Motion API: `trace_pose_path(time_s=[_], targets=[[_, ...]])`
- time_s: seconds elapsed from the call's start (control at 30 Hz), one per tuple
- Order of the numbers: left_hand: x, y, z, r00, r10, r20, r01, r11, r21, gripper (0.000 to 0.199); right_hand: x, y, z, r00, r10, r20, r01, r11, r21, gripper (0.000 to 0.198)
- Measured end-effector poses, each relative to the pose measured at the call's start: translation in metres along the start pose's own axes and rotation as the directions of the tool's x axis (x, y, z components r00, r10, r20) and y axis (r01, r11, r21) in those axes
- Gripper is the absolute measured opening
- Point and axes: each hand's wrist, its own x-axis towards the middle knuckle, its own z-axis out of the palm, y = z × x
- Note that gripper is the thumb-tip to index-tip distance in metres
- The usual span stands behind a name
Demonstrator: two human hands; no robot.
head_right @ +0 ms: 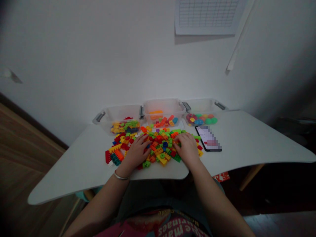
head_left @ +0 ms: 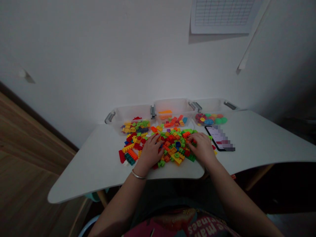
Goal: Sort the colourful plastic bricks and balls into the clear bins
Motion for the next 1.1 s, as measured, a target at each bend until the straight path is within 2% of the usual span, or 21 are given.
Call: trace_pose_path(time_s=[0.13,0.27,0.53,0.77,0.93,1.1], targets=[[-0.001,-0.002,0.001,1.000,-0.005,0.001,0.005,1.000,0.014,0.033,-0.007,-0.007,0.003,0.989,0.060,-0.132,-0.047,0.994,0.100,0.009],[-0.001,-0.004,0.004,0.999,0.003,-0.032,-0.002,1.000,0.008,0.034,-0.020,-0.026,0.005,0.979,-0.001,-0.205,0.025,0.993,0.117,0.009],[-0.002,-0.005,0.003,0.993,0.054,-0.109,-0.048,0.997,0.052,0.034,-0.027,-0.050,0.015,0.938,-0.271,-0.214,0.279,0.960,0.006,0.004],[0.001,0.004,-0.007,0.970,0.168,-0.178,-0.143,0.979,0.143,0.029,-0.023,-0.046,0.022,0.938,-0.295,-0.184,0.301,0.954,0.004,0.003],[0.007,0.019,-0.022,0.980,0.175,-0.093,-0.178,0.984,-0.023,0.030,-0.027,-0.045,0.021,0.940,-0.262,-0.218,0.279,0.959,0.051,0.006],[0.011,0.039,-0.021,0.988,0.148,0.035,-0.137,0.968,-0.212,0.022,-0.029,-0.048,0.016,0.934,-0.268,-0.235,0.291,0.954,0.070,0.008]])
